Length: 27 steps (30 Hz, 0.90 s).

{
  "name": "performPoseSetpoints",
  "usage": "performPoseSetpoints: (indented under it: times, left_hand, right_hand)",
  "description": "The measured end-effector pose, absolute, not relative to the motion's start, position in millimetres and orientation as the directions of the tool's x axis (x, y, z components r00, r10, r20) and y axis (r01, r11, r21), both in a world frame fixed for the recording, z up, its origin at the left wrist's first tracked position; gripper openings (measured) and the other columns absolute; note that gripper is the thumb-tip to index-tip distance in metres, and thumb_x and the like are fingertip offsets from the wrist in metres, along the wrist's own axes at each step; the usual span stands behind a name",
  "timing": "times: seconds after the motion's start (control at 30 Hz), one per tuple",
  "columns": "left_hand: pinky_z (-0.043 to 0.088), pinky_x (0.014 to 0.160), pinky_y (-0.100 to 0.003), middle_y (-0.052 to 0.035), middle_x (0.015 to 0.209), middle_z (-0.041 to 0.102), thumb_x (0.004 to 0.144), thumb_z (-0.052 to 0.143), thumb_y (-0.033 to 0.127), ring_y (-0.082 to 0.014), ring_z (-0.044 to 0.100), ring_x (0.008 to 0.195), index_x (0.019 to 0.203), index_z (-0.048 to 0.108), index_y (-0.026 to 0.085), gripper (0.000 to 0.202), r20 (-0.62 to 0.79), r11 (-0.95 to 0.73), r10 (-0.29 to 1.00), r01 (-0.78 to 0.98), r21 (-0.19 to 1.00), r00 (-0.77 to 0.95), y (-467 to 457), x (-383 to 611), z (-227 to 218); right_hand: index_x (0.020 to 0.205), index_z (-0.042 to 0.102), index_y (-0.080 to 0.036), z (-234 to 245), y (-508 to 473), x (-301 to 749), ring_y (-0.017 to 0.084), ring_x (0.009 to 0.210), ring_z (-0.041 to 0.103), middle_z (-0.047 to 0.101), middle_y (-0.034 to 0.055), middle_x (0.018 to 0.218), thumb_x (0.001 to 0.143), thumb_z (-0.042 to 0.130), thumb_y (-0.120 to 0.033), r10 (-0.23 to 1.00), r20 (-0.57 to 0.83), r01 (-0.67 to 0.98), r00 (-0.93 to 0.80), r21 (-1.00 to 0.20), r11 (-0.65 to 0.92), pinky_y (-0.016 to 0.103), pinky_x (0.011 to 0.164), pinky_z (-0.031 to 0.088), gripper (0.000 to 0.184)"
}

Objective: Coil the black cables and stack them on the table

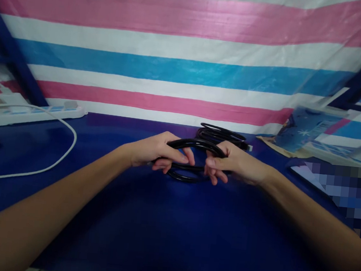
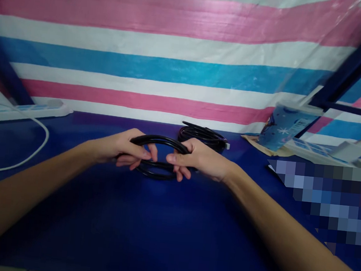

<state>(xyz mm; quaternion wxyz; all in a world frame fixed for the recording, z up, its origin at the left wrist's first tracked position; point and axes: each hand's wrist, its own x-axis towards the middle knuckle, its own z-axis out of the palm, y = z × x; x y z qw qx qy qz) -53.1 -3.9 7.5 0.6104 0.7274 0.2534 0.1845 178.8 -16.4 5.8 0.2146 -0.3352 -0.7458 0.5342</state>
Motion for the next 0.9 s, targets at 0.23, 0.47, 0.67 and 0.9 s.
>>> performPoseSetpoints:
  times: [0.23, 0.47, 0.67, 0.9]
  left_hand:
    - [0.048, 0.065, -0.022, 0.0006, 0.050, 0.064, 0.085, 0.059, 0.031, -0.0115, 0.062, 0.053, 0.097, 0.070, 0.018, 0.020, -0.363, -0.129, 0.326, 0.421, 0.898, 0.873, -13, -57, 29]
    - [0.052, 0.066, -0.027, -0.0012, 0.051, 0.065, 0.084, 0.057, 0.026, -0.0150, 0.064, 0.051, 0.098, 0.065, 0.017, 0.018, -0.293, 0.076, 0.279, 0.283, 0.956, 0.914, -5, -63, 18]
    - [0.037, 0.043, -0.017, 0.0105, 0.036, 0.036, 0.086, 0.057, 0.023, -0.0045, 0.037, 0.031, 0.094, 0.061, 0.017, 0.011, -0.086, -0.125, 0.750, 0.268, 0.955, 0.656, -3, -52, 10]
    - [0.038, 0.041, -0.018, 0.0104, 0.038, 0.039, 0.088, 0.055, 0.024, -0.0058, 0.040, 0.030, 0.097, 0.060, 0.017, 0.012, 0.083, -0.260, 0.789, 0.208, 0.943, 0.609, -2, -43, 0]
  right_hand:
    - [0.066, 0.060, -0.013, 10, -27, 168, 0.007, 0.046, 0.055, 0.062, 0.0000, 0.054, 0.087, 0.059, -0.034, 0.788, 0.172, 0.435, -0.592, -0.754, 0.491, 0.019, 0.046, 0.039, 0.029]
    - [0.065, 0.058, -0.015, 11, -23, 166, 0.012, 0.054, 0.063, 0.061, -0.0011, 0.053, 0.086, 0.059, -0.035, 0.766, 0.058, 0.399, -0.640, -0.827, 0.396, 0.021, 0.054, 0.044, 0.029]
    - [0.094, 0.058, -0.015, 5, -14, 173, 0.010, 0.056, 0.061, 0.063, -0.0017, 0.060, 0.085, 0.060, -0.026, 0.758, 0.070, 0.325, -0.648, -0.875, 0.358, 0.020, 0.055, 0.044, 0.014]
    - [0.090, 0.060, -0.013, -8, -14, 169, 0.011, 0.052, 0.057, 0.059, -0.0020, 0.059, 0.086, 0.054, -0.020, 0.776, 0.416, 0.433, -0.475, -0.657, 0.617, 0.022, 0.052, 0.043, 0.010]
